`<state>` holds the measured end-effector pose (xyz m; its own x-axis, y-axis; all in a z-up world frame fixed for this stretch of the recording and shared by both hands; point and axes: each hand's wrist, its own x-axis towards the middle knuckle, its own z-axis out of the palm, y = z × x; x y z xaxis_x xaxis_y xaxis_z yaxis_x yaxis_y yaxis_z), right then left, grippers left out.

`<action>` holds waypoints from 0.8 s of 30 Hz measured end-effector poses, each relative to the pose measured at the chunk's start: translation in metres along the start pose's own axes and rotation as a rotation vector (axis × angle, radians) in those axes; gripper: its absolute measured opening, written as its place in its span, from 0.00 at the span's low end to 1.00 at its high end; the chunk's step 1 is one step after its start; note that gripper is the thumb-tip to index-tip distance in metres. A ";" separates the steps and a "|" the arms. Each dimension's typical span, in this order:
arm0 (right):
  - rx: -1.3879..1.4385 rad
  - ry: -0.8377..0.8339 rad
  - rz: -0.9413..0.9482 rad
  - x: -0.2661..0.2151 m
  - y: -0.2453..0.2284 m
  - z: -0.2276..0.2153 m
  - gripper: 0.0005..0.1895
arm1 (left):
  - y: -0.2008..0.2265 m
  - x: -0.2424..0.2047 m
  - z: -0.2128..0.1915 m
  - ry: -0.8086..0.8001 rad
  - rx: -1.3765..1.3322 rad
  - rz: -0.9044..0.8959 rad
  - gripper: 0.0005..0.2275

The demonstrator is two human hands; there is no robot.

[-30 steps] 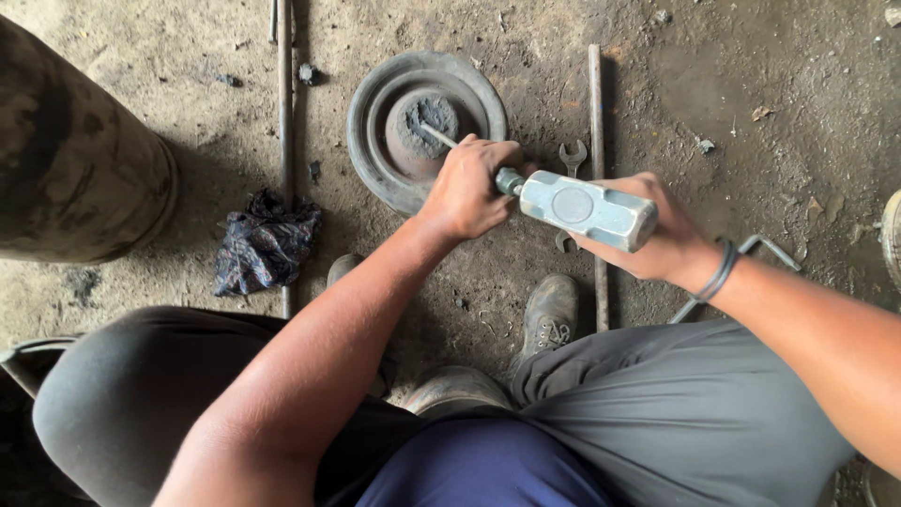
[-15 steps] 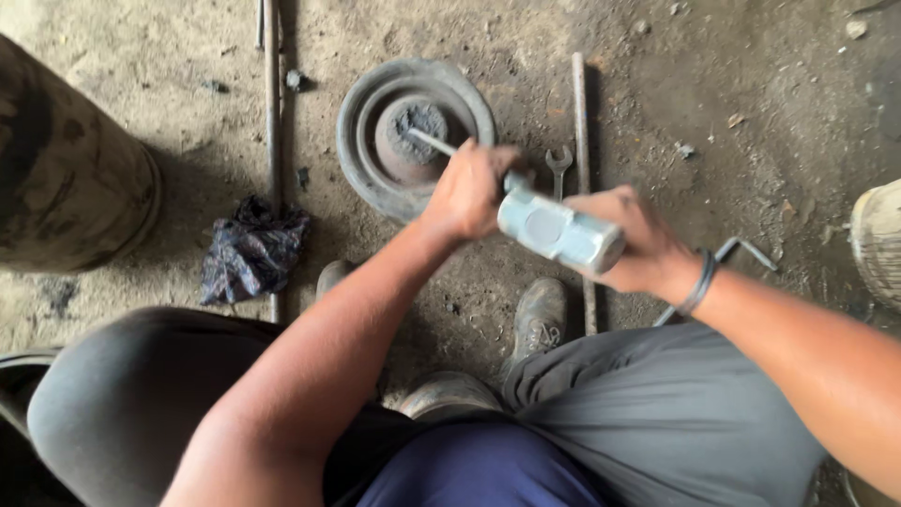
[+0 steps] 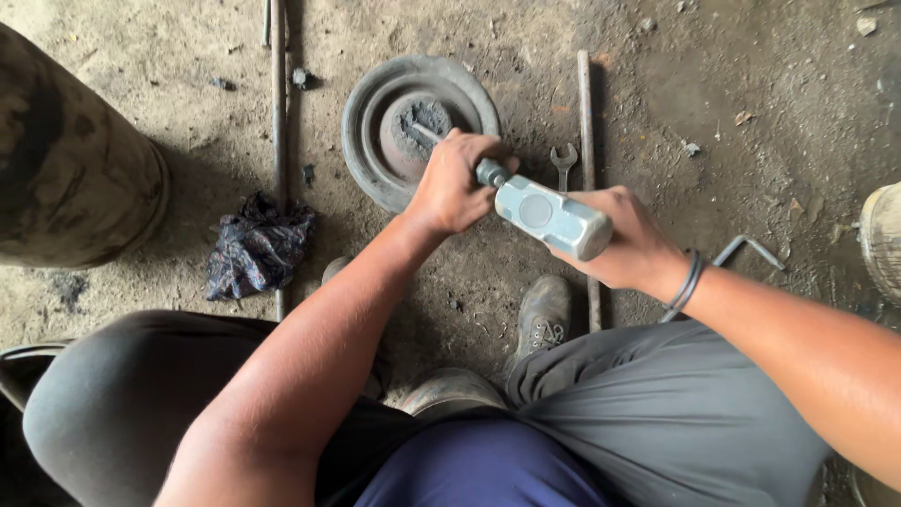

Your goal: The person sits on the ground and uses a hammer to repeatedly strike a metal rod inserted into a circular metal component. They adjust the rod and component with their hands and a wrench during the process.

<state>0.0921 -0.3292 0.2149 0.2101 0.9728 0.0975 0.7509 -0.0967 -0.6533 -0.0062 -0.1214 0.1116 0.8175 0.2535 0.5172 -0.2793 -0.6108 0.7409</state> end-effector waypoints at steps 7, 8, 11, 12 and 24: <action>0.085 0.157 -0.220 -0.006 -0.022 -0.018 0.08 | -0.001 -0.015 0.014 -0.121 0.074 -0.046 0.06; 0.112 0.211 -0.372 -0.005 -0.023 -0.019 0.10 | -0.003 -0.016 0.015 -0.110 0.081 -0.046 0.07; -0.039 0.115 -0.313 0.000 -0.015 -0.018 0.09 | -0.010 -0.018 0.015 -0.074 0.086 -0.022 0.09; -0.130 0.044 -0.203 -0.001 -0.012 -0.016 0.09 | -0.013 -0.018 0.014 -0.058 0.073 0.003 0.09; 0.286 0.218 -0.407 -0.008 -0.008 -0.011 0.07 | -0.012 -0.014 0.017 -0.094 0.077 -0.030 0.08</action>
<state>0.0914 -0.3390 0.2272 0.0859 0.8507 0.5187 0.6047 0.3692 -0.7057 -0.0055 -0.1303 0.0882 0.8696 0.2031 0.4501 -0.2175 -0.6609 0.7183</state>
